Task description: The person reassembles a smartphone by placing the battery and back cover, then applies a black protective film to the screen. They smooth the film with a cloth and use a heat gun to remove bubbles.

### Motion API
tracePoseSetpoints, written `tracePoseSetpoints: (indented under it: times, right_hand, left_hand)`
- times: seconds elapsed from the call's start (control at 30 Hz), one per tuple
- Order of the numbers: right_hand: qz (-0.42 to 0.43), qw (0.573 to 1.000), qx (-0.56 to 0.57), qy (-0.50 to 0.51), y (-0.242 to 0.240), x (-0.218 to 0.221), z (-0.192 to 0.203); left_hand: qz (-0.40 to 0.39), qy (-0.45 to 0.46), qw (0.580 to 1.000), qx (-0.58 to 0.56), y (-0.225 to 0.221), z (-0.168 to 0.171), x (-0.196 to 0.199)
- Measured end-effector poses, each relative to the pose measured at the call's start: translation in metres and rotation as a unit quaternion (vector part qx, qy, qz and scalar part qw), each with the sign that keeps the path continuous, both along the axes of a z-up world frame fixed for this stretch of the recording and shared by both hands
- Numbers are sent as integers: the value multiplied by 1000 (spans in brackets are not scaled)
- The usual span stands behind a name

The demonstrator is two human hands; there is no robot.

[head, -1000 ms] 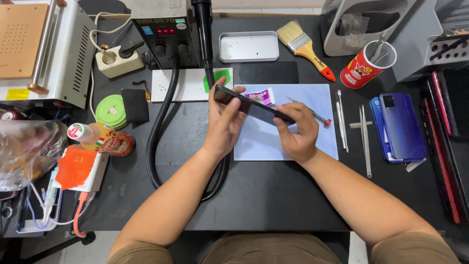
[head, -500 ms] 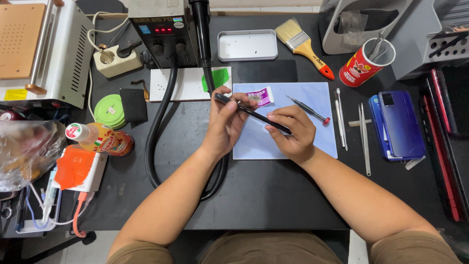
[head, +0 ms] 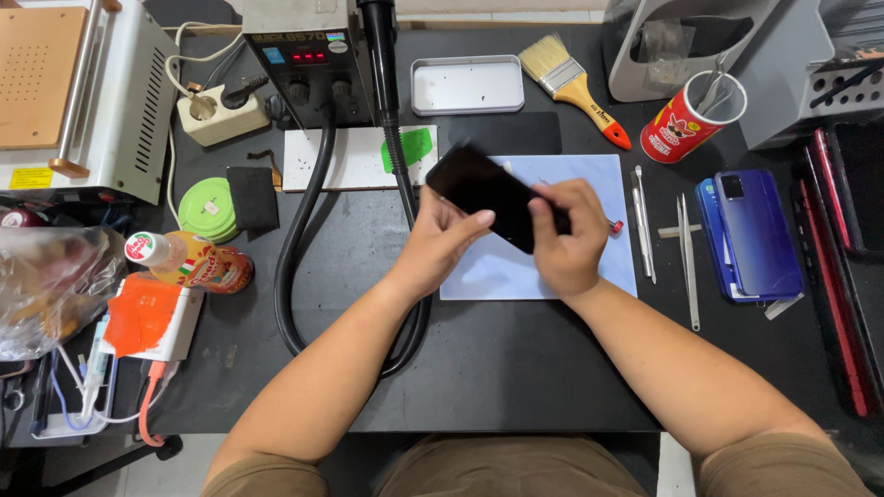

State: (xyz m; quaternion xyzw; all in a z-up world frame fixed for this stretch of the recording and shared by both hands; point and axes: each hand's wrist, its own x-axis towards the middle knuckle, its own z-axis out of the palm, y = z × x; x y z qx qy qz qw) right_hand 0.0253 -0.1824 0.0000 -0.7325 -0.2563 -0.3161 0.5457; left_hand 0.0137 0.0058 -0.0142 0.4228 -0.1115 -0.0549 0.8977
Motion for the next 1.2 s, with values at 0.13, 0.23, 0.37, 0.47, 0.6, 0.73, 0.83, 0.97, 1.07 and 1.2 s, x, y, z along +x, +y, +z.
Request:
tracePoseSetpoints:
  times: [0.13, 0.23, 0.37, 0.47, 0.6, 0.73, 0.83, 0.97, 1.07, 1.2]
  right_hand:
    - [5, 999, 3, 36, 4, 6, 9]
    - [6, 992, -123, -18, 4, 5, 19]
    - [34, 975, -215, -35, 5, 2, 24]
    - [53, 991, -120, -10, 4, 7, 18]
    - [116, 956, 90, 252, 1, 8, 7]
    - [118, 941, 151, 279, -1, 11, 9]
    - [118, 940, 165, 273, -1, 12, 12]
    - [147, 946, 154, 245, -1, 10, 11]
    - [153, 963, 83, 205, -1, 8, 8]
    - [143, 981, -132, -5, -2, 6, 8]
  left_hand:
    - [24, 20, 998, 48, 0, -2, 3]
    - [67, 39, 997, 28, -2, 0, 6]
    - [61, 17, 998, -21, 4, 7, 6]
    - [31, -15, 999, -41, 8, 7, 4]
    - [63, -78, 995, 32, 6, 1, 5]
    - [94, -9, 995, 42, 6, -2, 8]
    - [92, 17, 994, 47, 8, 1, 7]
    - [66, -5, 996, 56, 6, 4, 8]
    - [25, -6, 999, 37, 8, 3, 9]
    - [-40, -28, 998, 41, 15, -4, 9]
